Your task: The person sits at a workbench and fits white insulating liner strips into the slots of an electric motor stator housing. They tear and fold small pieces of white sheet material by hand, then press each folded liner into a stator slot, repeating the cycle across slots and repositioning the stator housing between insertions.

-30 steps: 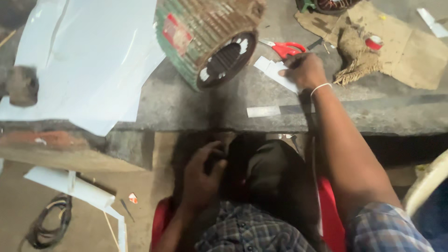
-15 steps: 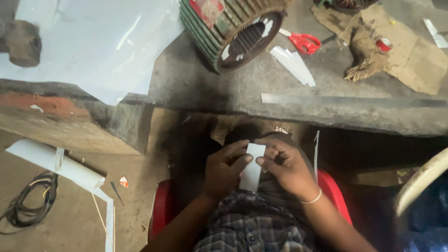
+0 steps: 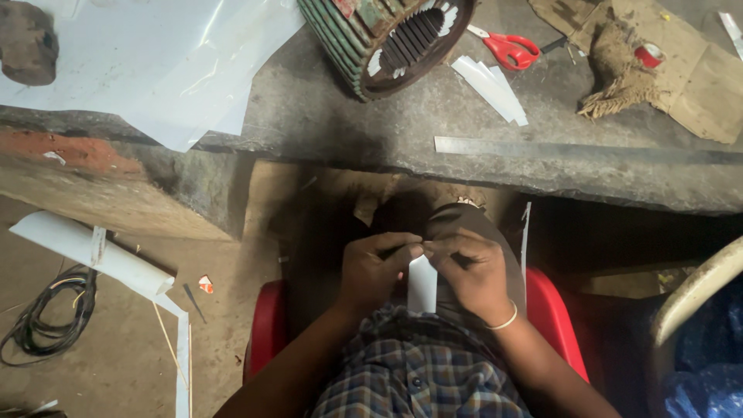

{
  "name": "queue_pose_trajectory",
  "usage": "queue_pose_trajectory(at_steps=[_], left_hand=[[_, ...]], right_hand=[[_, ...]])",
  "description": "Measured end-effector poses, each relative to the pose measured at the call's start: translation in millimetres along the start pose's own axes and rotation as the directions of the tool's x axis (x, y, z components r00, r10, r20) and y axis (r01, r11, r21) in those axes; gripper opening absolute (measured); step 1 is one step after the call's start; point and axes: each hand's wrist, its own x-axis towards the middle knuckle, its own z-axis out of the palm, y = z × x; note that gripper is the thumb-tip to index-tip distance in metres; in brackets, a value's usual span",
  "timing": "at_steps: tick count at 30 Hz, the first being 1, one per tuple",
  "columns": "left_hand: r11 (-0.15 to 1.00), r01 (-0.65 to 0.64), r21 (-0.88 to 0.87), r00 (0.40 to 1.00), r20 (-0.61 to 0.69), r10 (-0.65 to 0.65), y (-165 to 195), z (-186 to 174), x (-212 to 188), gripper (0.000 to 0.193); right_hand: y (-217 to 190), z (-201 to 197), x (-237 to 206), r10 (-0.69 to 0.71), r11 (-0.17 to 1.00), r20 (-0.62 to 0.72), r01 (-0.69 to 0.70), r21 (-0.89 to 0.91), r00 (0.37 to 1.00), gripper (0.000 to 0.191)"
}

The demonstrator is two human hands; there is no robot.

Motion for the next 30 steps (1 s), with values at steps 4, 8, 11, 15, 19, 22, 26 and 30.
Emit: queue_pose_trajectory(at_steps=[4, 8, 11, 15, 19, 22, 26, 30], left_hand=[[0.993, 0.104, -0.049, 0.993, 0.054, -0.101, -1.5, -2.6, 4.0, 0.022], [0.998, 0.05, 0.044, 0.999, 0.013, -0.05, -1.1, -1.1, -1.7, 0.02], [0.926, -0.325, 0.191, 0.944, 0.018, 0.328, 0.6, 1.9, -10.7, 0.014], [0.906, -0.375, 0.198, 0.926, 0.031, 0.376, 4.0, 2.2, -13.5, 0.011], [0.914, -0.36, 0.189, 0.932, 0.03, 0.361, 5.6, 1.7, -11.6, 0.011], [0.908, -0.367, 0.204, 0.929, 0.024, 0.37, 5.2, 2.6, -11.2, 0.011], [0.91, -0.362, 0.205, 0.931, 0.028, 0.364, 4.9, 2.6, -10.6, 0.01], [0.883, -0.41, 0.23, 0.911, 0.049, 0.411, 7.1, 1.5, -10.4, 0.009]], right_hand=[[-3.1, -4.5, -0.8, 0.015, 1.0, 0.019, -0.015, -0.014, 1.0, 0.014], [4.7, -4.1, -7.4, 0.147, 0.989, -0.017, -0.147, -0.004, 0.989, 0.024], [15.3, 0.3, -10.5, 0.29, 0.926, -0.008, -0.279, 0.254, 0.957, 0.022], [21.5, 0.4, -13.8, 0.256, 0.916, 0.028, -0.251, 0.314, 0.966, 0.014], [19.9, -0.7, -13.6, 0.195, 0.957, 0.004, -0.191, 0.216, 0.981, 0.012], [18.5, -0.3, -12.1, 0.173, 0.961, 0.012, -0.171, 0.217, 0.985, 0.01], [18.2, 0.3, -9.6, 0.138, 0.978, 0.012, -0.138, 0.155, 0.99, 0.01], [17.7, -0.2, -10.1, 0.147, 0.973, 0.04, -0.152, 0.173, 0.988, 0.009]])
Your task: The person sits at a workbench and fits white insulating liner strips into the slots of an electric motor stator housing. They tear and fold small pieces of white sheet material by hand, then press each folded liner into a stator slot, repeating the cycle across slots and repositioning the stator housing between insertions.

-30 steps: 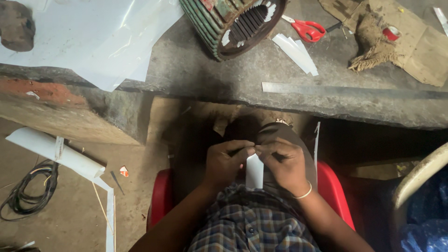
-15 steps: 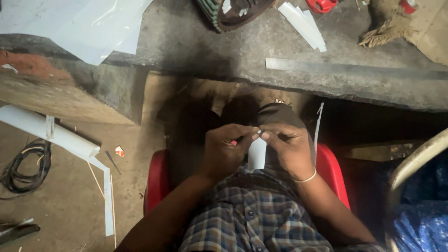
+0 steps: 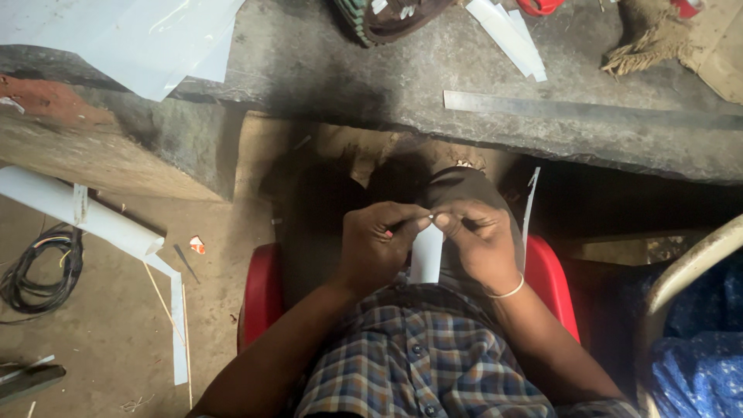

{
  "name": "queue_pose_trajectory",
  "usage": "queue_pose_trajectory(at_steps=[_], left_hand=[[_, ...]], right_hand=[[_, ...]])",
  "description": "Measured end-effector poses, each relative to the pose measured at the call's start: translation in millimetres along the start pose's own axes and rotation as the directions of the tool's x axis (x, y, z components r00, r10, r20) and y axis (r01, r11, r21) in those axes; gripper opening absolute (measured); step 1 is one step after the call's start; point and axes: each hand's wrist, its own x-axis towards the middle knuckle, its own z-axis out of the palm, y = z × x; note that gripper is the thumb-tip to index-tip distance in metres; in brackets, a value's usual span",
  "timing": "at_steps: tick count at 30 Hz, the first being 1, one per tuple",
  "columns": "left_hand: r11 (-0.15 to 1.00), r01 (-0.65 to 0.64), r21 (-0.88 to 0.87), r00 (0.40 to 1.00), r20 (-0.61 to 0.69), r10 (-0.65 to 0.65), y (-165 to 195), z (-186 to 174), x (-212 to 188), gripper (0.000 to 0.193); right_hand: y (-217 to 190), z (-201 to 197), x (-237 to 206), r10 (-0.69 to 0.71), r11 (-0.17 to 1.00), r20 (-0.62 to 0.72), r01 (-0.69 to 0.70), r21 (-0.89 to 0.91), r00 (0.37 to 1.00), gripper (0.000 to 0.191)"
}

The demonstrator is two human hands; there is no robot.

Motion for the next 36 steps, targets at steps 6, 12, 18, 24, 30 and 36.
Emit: queue_pose_trajectory(at_steps=[6, 12, 18, 24, 30, 36], left_hand=[[0.999, 0.046, 0.0, 0.999, 0.028, -0.046, 3.5, -1.0, -0.2, 0.01], [0.937, 0.28, -0.206, 0.96, 0.033, -0.28, -4.9, 4.2, -0.5, 0.012], [0.928, 0.243, -0.283, 0.97, 0.068, -0.233, -21.4, 3.4, -2.1, 0.013], [0.822, 0.432, -0.372, 0.902, 0.153, -0.405, -33.4, 0.9, -0.6, 0.01], [0.796, 0.436, -0.419, 0.9, 0.221, -0.376, -36.1, 0.0, -0.5, 0.007], [0.739, 0.496, -0.455, 0.868, 0.293, -0.402, -32.6, -1.2, -0.8, 0.006]], right_hand=[[0.5, 1.6, -3.5, 0.058, 0.994, 0.046, -0.062, 0.087, 0.997, 0.009], [3.2, 10.1, -6.2, 0.063, 0.987, -0.045, -0.055, 0.149, 0.997, 0.01], [6.0, 7.6, -5.6, -0.013, 0.981, 0.021, 0.009, 0.192, 1.0, 0.01], [17.3, 2.4, -1.8, 0.146, 0.898, 0.126, -0.185, 0.399, 0.981, 0.011], [34.0, 1.9, -2.0, 0.252, 0.77, 0.197, -0.32, 0.552, 0.947, 0.01], [44.8, 1.5, 0.8, 0.242, 0.697, 0.241, -0.342, 0.631, 0.94, 0.008]])
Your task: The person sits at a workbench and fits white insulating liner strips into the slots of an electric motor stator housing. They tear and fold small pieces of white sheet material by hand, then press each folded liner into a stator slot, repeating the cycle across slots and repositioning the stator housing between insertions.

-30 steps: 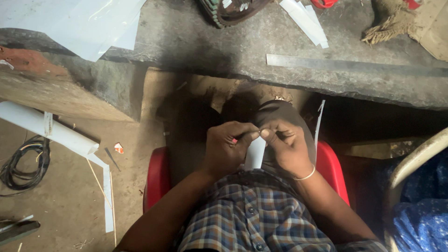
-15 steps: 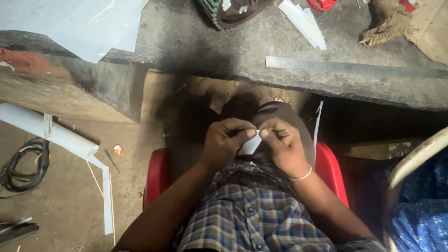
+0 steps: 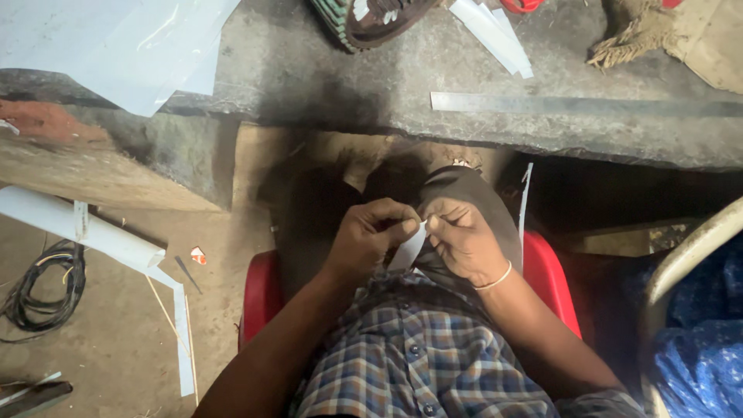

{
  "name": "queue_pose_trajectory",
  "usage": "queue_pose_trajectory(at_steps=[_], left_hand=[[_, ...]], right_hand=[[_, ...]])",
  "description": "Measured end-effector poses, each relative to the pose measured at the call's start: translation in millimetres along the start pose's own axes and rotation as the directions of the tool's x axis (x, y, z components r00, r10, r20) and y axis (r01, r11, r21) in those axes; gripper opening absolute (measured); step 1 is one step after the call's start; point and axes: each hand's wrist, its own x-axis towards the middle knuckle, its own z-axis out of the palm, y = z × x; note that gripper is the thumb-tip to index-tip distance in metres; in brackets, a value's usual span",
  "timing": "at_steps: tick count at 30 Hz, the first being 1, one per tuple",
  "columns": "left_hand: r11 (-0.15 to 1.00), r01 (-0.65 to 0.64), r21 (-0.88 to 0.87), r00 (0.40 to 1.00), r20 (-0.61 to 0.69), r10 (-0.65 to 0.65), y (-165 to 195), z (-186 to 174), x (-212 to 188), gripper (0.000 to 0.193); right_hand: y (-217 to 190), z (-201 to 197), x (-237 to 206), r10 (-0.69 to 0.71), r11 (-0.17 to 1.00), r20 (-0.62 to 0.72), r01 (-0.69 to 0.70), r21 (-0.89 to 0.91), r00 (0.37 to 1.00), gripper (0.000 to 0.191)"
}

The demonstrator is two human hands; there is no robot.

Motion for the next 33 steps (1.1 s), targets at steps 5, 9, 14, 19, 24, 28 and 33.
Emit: queue_pose_trajectory(at_steps=[5, 9, 14, 19, 24, 28, 33], left_hand=[[1.0, -0.014, 0.008, 0.999, -0.047, 0.014, 3.0, -0.9, 5.0, 0.005], [1.0, -0.001, 0.016, 1.0, -0.03, 0.001, 4.1, 1.6, 4.3, 0.005], [0.999, -0.029, 0.018, 1.0, -0.004, 0.029, 2.2, 5.4, 0.4, 0.002], [0.988, -0.097, 0.116, 0.994, -0.043, 0.103, -2.7, -1.7, 7.4, 0.003], [0.994, -0.037, 0.1, 0.996, -0.082, 0.046, -4.7, -3.1, 10.8, 0.003], [0.978, -0.111, 0.178, 0.994, 0.046, 0.104, -0.4, 3.4, 5.7, 0.001], [0.957, -0.178, 0.227, 0.983, 0.086, 0.163, 8.2, 7.7, -1.8, 0.002]], right_hand=[[3.2, -0.9, -3.4, -0.03, 0.999, 0.021, 0.029, 0.016, 0.999, 0.013], [7.2, 0.7, 2.6, -0.009, 1.0, -0.088, 0.01, 0.012, 0.996, 0.011], [7.5, -0.6, 8.5, -0.045, 0.996, -0.049, 0.049, 0.078, 0.998, 0.008], [6.7, -2.8, 2.1, -0.016, 0.989, 0.009, 0.014, 0.144, 1.0, 0.007], [6.2, 1.2, 3.1, -0.043, 0.99, 0.054, 0.036, 0.133, 0.998, 0.007], [1.2, 2.4, 6.7, -0.085, 0.978, 0.094, 0.065, 0.197, 0.992, 0.012], [-1.1, 0.2, 6.6, -0.127, 0.979, 0.149, 0.1, 0.179, 0.981, 0.013]])
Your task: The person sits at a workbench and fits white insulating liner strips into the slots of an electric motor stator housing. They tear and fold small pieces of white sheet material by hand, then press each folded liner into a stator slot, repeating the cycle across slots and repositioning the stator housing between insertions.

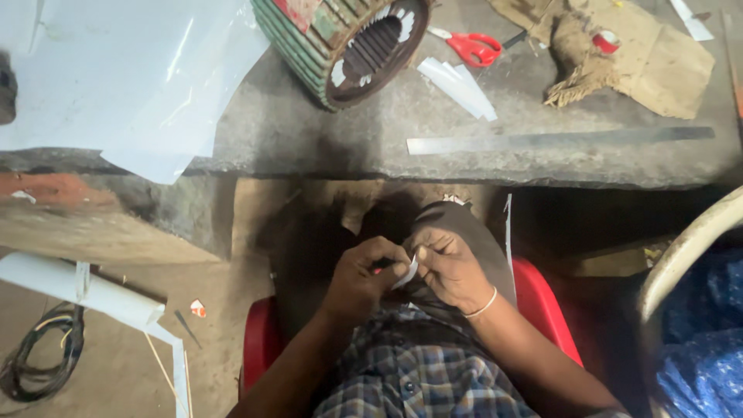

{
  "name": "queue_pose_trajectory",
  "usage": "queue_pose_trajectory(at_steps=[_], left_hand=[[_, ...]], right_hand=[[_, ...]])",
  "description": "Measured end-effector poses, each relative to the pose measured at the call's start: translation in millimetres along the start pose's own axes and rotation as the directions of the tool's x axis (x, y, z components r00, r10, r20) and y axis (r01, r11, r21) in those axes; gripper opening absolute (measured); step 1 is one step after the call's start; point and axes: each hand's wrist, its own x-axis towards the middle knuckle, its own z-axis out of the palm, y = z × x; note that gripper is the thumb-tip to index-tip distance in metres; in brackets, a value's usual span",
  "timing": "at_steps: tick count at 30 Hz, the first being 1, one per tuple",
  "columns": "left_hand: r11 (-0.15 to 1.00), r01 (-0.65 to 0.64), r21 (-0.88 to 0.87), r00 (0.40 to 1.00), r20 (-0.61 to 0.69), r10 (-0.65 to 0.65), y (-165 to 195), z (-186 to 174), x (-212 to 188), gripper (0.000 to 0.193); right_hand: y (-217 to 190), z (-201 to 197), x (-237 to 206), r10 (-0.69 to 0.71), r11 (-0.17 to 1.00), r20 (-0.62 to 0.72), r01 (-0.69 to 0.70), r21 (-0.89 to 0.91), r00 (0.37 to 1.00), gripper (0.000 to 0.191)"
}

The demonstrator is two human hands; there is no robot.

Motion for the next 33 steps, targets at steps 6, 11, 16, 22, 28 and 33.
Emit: queue_pose_trajectory(at_steps=[6, 11, 16, 22, 28, 33], left_hand=[[0.994, 0.099, -0.046, 0.988, -0.114, -0.104, 3.9, -3.2, 3.8, 0.002], [0.998, -0.006, -0.06, 0.942, -0.335, -0.015, -0.7, -7.9, 2.2, 0.008], [0.992, 0.085, -0.093, 0.984, -0.147, -0.098, -3.6, -10.5, 6.0, 0.006], [0.987, 0.14, -0.081, 0.977, -0.152, -0.151, 4.4, -3.0, 7.1, 0.028], [0.991, 0.071, 0.111, 0.976, -0.214, -0.046, 17.5, 4.1, 4.3, 0.024], [0.994, 0.077, 0.084, 0.959, -0.28, -0.05, 22.4, 9.1, 3.0, 0.023]], right_hand=[[-7.0, 7.0, -5.1, 0.044, 0.963, 0.028, -0.035, -0.267, 0.999, 0.011], [-9.3, 32.3, -3.8, 0.009, 0.861, 0.026, 0.005, -0.508, 1.0, 0.015], [-36.0, 32.4, 4.7, -0.384, 0.791, -0.275, 0.161, -0.59, 0.881, 0.02], [-51.3, 29.8, -4.8, -0.402, 0.604, -0.178, 0.114, -0.789, 0.898, 0.014], [-34.0, 49.6, -7.9, -0.301, 0.603, -0.214, 0.012, -0.797, 0.929, 0.018], [-44.8, 52.1, -7.4, -0.385, 0.339, 0.014, 0.155, -0.928, 0.923, 0.012]])
